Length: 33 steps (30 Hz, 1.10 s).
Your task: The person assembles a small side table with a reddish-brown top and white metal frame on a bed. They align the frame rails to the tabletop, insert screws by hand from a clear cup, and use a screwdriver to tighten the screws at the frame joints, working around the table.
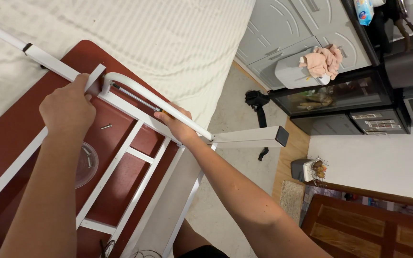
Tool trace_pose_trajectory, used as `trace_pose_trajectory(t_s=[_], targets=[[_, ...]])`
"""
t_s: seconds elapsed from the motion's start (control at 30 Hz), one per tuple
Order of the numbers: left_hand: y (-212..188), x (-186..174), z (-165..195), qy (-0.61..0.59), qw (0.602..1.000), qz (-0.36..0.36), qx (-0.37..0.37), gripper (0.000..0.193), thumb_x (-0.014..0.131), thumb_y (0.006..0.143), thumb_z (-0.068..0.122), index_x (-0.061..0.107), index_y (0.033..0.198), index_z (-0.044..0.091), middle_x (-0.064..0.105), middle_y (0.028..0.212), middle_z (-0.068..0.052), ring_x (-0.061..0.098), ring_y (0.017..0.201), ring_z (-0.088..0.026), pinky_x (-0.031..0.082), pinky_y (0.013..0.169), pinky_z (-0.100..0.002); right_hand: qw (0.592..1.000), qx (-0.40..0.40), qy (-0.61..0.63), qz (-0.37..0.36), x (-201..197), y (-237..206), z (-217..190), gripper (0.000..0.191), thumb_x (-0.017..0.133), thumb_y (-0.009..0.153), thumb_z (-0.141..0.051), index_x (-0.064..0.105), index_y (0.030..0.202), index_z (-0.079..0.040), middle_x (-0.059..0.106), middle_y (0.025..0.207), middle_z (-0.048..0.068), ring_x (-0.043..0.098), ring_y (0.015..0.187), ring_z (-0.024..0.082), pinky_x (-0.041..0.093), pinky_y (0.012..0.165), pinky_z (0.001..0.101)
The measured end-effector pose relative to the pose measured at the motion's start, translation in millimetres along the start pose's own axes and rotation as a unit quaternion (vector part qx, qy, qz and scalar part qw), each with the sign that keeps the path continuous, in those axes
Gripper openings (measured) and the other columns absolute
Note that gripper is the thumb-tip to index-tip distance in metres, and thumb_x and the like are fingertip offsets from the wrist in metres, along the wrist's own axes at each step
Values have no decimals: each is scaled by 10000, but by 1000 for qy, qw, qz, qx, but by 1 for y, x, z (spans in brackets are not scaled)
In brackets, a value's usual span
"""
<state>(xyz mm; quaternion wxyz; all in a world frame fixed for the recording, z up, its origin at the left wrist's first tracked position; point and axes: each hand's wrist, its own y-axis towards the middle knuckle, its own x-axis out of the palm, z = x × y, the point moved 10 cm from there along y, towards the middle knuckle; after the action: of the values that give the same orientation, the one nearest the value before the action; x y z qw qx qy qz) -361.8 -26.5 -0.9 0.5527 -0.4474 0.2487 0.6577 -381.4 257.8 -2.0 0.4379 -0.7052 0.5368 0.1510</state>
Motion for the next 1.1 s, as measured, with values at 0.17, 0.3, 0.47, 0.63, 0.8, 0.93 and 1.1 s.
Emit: trace_pose_trajectory(t_s=[0.17,0.3,0.47,0.63,0.8,0.93,1.1], targets=[[0,3,-5,6,1000,-3,-9,444,665,982,184,607,1418,238,754,960,-118,717,881,-357,545,692,-496,997,37,13,-59,9,-6,0,393,632,957,-485,684,1027,-101,713,833,41,684,791,164,579,780,338],[0,4,-4,14,1000,1,3,459,673,973,183,608,1425,233,755,981,-119,720,885,-357,546,688,-496,996,-76,-43,-36,2,-14,-21,540,881,772,-394,575,1035,-35,668,911,95,662,878,197,576,827,350],[-1,5,-7,13,1000,-2,-3,457,674,985,191,608,1435,233,755,970,-122,719,884,-359,545,699,-499,999,-38,-23,-24,7,-6,-4,431,816,813,-427,694,1066,-101,705,933,12,679,902,139,555,851,315],[-1,4,-5,9,1000,11,7,445,674,979,183,614,1417,224,755,966,-118,717,885,-355,540,701,-500,996,39,29,-75,20,0,15,417,623,951,-485,724,1152,-133,714,892,9,683,830,166,580,810,320],[0,3,-3,9,1000,13,7,453,672,972,180,608,1418,230,748,944,-120,714,894,-351,541,685,-498,997,-60,-28,-41,7,-5,-5,600,853,803,-442,592,1138,-19,671,923,82,670,891,197,570,819,352],[1,6,-5,12,1000,-12,-14,460,665,983,186,589,1433,245,743,943,-125,714,882,-360,546,687,-499,996,-79,-28,2,2,-4,-5,555,781,810,-500,643,1079,-35,697,884,76,679,842,191,571,779,339],[4,1,1,-18,999,-6,33,331,663,956,140,593,1279,167,733,1076,-93,699,979,-349,535,737,-512,998,5,49,-48,17,10,17,489,631,928,-549,703,1042,-79,712,817,74,682,784,193,573,749,319]])
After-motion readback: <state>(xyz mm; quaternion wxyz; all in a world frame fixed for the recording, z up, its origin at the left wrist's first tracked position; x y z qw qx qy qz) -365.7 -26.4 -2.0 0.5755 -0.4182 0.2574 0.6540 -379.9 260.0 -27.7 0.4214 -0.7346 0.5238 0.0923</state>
